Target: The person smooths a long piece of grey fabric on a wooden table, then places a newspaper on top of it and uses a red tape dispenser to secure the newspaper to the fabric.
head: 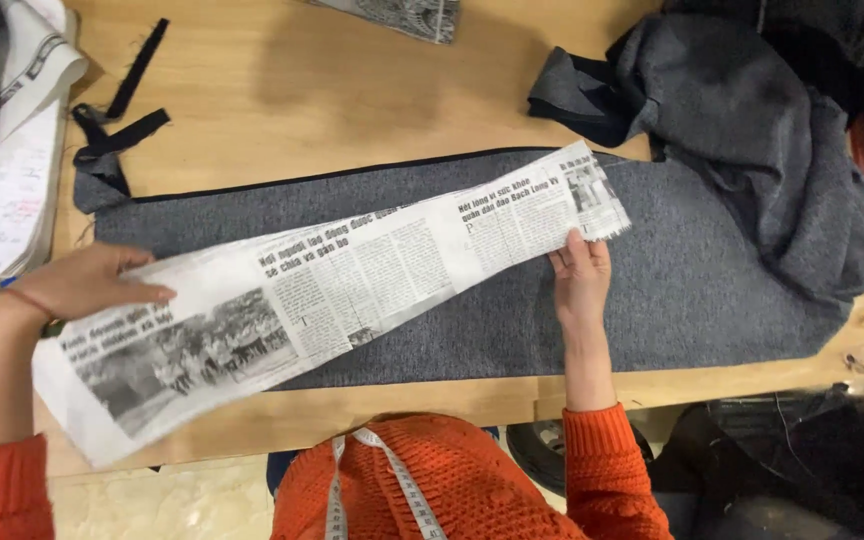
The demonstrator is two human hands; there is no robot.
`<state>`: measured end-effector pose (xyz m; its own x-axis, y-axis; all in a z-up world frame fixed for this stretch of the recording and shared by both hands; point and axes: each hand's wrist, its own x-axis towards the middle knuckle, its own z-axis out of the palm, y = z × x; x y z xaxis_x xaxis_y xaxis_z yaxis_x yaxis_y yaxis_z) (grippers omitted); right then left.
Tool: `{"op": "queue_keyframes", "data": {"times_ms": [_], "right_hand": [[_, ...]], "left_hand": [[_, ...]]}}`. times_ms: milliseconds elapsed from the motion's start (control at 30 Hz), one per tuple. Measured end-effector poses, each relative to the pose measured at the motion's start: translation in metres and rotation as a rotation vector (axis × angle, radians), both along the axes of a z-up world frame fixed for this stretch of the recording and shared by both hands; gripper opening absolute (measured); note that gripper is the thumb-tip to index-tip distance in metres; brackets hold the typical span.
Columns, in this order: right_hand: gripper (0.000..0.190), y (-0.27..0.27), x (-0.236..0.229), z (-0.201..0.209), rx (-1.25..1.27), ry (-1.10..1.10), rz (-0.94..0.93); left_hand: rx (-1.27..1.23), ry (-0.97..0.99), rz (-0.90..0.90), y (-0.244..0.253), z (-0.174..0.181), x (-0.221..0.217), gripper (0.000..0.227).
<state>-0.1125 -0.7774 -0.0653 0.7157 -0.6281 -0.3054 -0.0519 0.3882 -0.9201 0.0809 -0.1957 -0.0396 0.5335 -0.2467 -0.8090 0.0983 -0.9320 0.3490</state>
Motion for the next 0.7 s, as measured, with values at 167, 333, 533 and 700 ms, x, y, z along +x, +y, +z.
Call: {"op": "queue_keyframes", "data": {"times_ms": [167,333,533,700], "right_hand": [[0.021,-0.019,0.025,-0.025,-0.085,0.003,-0.132],[0.031,0.013,0.105,0.039,-0.131,-0.165,0.087],[0.023,-0.023,0.238,-0.037,0.300,-0.127,-0.064],[0.069,0.036,0.234,-0.024,0.915,-0.276,0.349]], "left_hand": [[0.029,-0.484,-0.190,-0.023,0.000,0.029,0.048],[0.071,-1.409,-0.016,-0.103,0.007,0.099,0.015],[0.003,-1.665,0.155,-0.088,0.022,0.122,0.044],[0.164,-1.522,0.639,0.034,-0.006,0.091,0.069]]}}
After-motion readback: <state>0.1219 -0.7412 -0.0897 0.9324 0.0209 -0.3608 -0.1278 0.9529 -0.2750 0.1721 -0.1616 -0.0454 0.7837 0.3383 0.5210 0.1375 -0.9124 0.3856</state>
